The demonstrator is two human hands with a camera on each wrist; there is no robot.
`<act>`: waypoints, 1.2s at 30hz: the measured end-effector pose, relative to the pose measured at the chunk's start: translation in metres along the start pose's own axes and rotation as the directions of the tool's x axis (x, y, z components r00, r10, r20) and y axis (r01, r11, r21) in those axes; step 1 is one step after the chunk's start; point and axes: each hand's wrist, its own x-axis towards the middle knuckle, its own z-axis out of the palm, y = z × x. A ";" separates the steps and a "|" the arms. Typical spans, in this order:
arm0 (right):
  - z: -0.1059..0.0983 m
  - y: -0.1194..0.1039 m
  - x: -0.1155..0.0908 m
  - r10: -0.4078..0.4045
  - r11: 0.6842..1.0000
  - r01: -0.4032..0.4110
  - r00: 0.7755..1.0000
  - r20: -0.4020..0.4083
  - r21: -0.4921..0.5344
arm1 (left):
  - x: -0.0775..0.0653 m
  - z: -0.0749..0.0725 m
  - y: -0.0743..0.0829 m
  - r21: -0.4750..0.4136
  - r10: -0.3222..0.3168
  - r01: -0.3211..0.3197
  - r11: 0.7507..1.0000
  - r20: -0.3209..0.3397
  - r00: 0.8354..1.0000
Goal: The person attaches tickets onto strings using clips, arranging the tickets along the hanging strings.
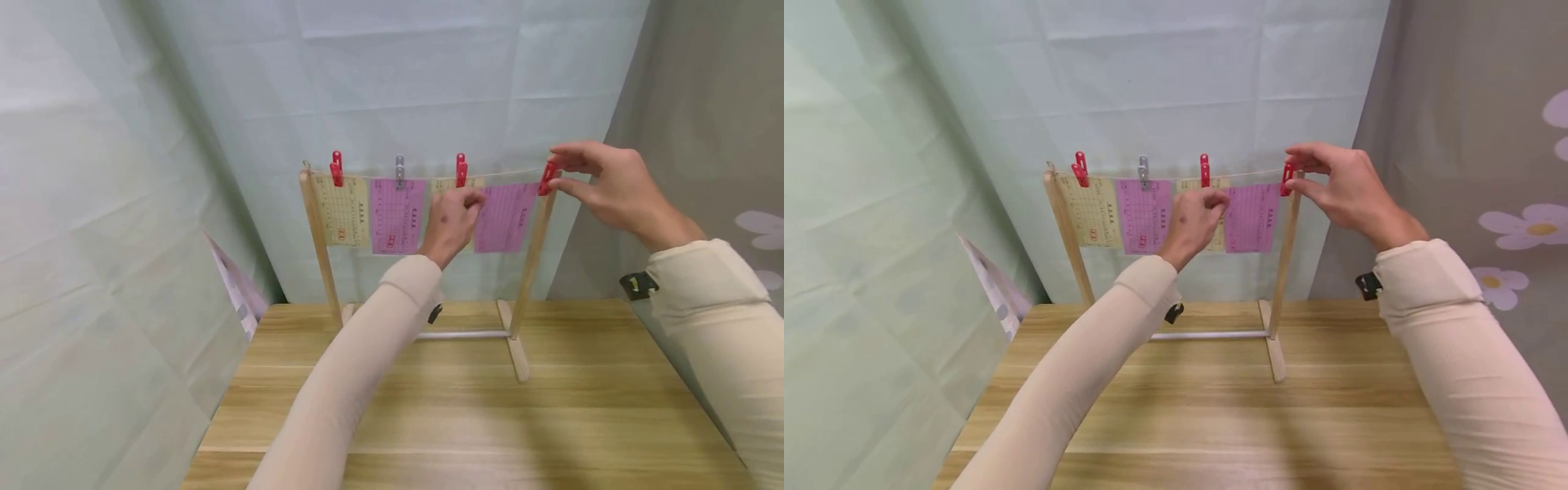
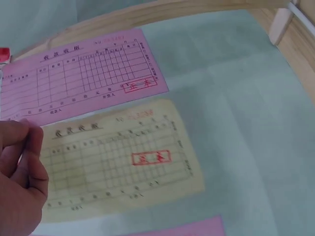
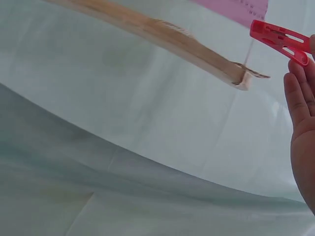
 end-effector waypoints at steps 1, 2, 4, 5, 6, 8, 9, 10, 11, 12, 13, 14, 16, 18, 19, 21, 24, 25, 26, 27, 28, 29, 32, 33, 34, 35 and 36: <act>0.000 -0.001 0.002 -0.003 1.000 0.003 1.000 -0.001 -0.003 | 0.002 0.000 0.002 0.005 -0.006 0.006 1.000 0.002 1.000; -0.001 -0.003 0.004 -0.004 1.000 0.004 1.000 -0.003 -0.006 | 0.003 0.000 0.004 0.007 -0.009 0.009 1.000 0.002 1.000; -0.001 -0.005 0.006 -0.003 1.000 0.003 1.000 -0.003 -0.010 | 0.005 0.000 0.007 0.019 -0.018 0.017 1.000 0.014 1.000; -0.002 -0.005 0.007 -0.005 1.000 0.005 1.000 -0.004 -0.010 | 0.006 0.000 0.009 0.023 -0.021 0.020 1.000 0.020 1.000; -0.002 -0.006 0.009 -0.007 1.000 0.007 1.000 -0.006 -0.006 | 0.007 0.000 0.010 0.027 -0.027 0.027 0.999 0.029 0.999; -0.001 -0.008 0.012 -0.009 1.000 0.010 1.000 -0.007 0.007 | 0.009 0.000 0.012 0.032 -0.039 0.038 0.999 0.040 0.998; -0.001 -0.009 0.013 -0.011 1.000 0.011 1.000 -0.007 0.017 | 0.009 -0.001 0.013 0.038 -0.046 0.045 0.998 0.045 0.998; 0.000 -0.010 0.015 -0.013 0.999 0.013 1.000 -0.009 0.031 | 0.010 -0.001 0.014 0.041 -0.050 0.049 0.998 0.045 0.998; 0.000 -0.010 0.016 -0.013 0.999 0.014 1.000 -0.011 0.044 | 0.011 -0.001 0.015 0.047 -0.056 0.054 0.997 0.045 0.997; 0.001 -0.011 0.018 -0.015 0.998 0.016 1.000 -0.013 0.054 | 0.011 -0.001 0.017 0.056 -0.061 0.059 0.997 0.047 0.997; 0.002 -0.011 0.019 -0.018 0.998 0.019 1.000 -0.018 0.062 | 0.012 -0.001 0.018 0.065 -0.064 0.061 0.996 0.046 0.997; 0.002 -0.012 0.021 -0.020 0.997 0.022 0.999 -0.025 0.074 | 0.013 -0.001 0.019 0.072 -0.068 0.065 0.995 0.046 0.997; 0.003 -0.012 0.023 -0.024 0.995 0.028 0.999 -0.045 0.092 | 0.015 0.000 0.022 0.090 -0.082 0.077 0.993 0.053 0.995; 0.004 -0.011 0.025 -0.031 0.994 0.038 0.997 -0.068 0.105 | 0.017 0.001 0.025 0.111 -0.098 0.090 0.990 0.065 0.993; 0.004 -0.011 0.026 -0.031 0.993 0.039 0.997 -0.075 0.111 | 0.018 0.003 0.026 0.116 -0.106 0.097 0.989 0.072 0.992; 0.005 -0.011 0.027 -0.026 0.993 0.035 0.996 -0.084 0.113 | 0.020 0.004 0.030 0.128 -0.121 0.110 0.986 0.082 0.989; 0.005 -0.010 0.029 -0.010 0.995 0.018 0.997 -0.081 0.100 | 0.021 0.006 0.034 0.125 -0.153 0.142 0.982 0.088 0.984; 0.004 -0.010 0.031 -0.001 0.995 0.009 0.997 -0.080 0.096 | 0.022 0.007 0.035 0.122 -0.161 0.150 0.981 0.089 0.983; 0.004 -0.010 0.032 0.008 0.996 -0.001 0.997 -0.079 0.091 | 0.022 0.007 0.036 0.123 -0.168 0.157 0.980 0.088 0.982; 0.004 -0.010 0.033 0.016 0.996 -0.009 0.997 -0.076 0.083 | 0.023 0.007 0.037 0.123 -0.177 0.165 0.979 0.090 0.980; 0.004 -0.010 0.035 0.023 0.997 -0.017 0.997 -0.073 0.079 | 0.023 0.006 0.037 0.121 -0.182 0.170 0.978 0.091 0.979; 0.005 -0.011 0.036 0.027 0.997 -0.023 0.997 -0.070 0.070 | 0.024 0.006 0.037 0.121 -0.184 0.173 0.978 0.092 0.979; 0.006 -0.012 0.040 0.045 0.997 -0.042 0.998 -0.050 0.058 | 0.026 0.006 0.038 0.128 -0.195 0.182 0.975 0.096 0.976; 0.007 -0.012 0.041 0.048 0.997 -0.046 0.998 -0.041 0.056 | 0.026 0.006 0.038 0.133 -0.200 0.186 0.974 0.098 0.975; 0.008 -0.012 0.042 0.053 0.997 -0.051 0.998 -0.032 0.056 | 0.026 0.006 0.038 0.136 -0.204 0.190 0.972 0.098 0.974; 0.009 -0.012 0.043 0.055 0.997 -0.053 0.998 -0.025 0.058 | 0.027 0.006 0.038 0.140 -0.210 0.196 0.971 0.099 0.973; 0.011 -0.012 0.044 0.057 0.997 -0.056 0.998 -0.018 0.060 | 0.027 0.006 0.038 0.146 -0.216 0.201 0.969 0.101 0.971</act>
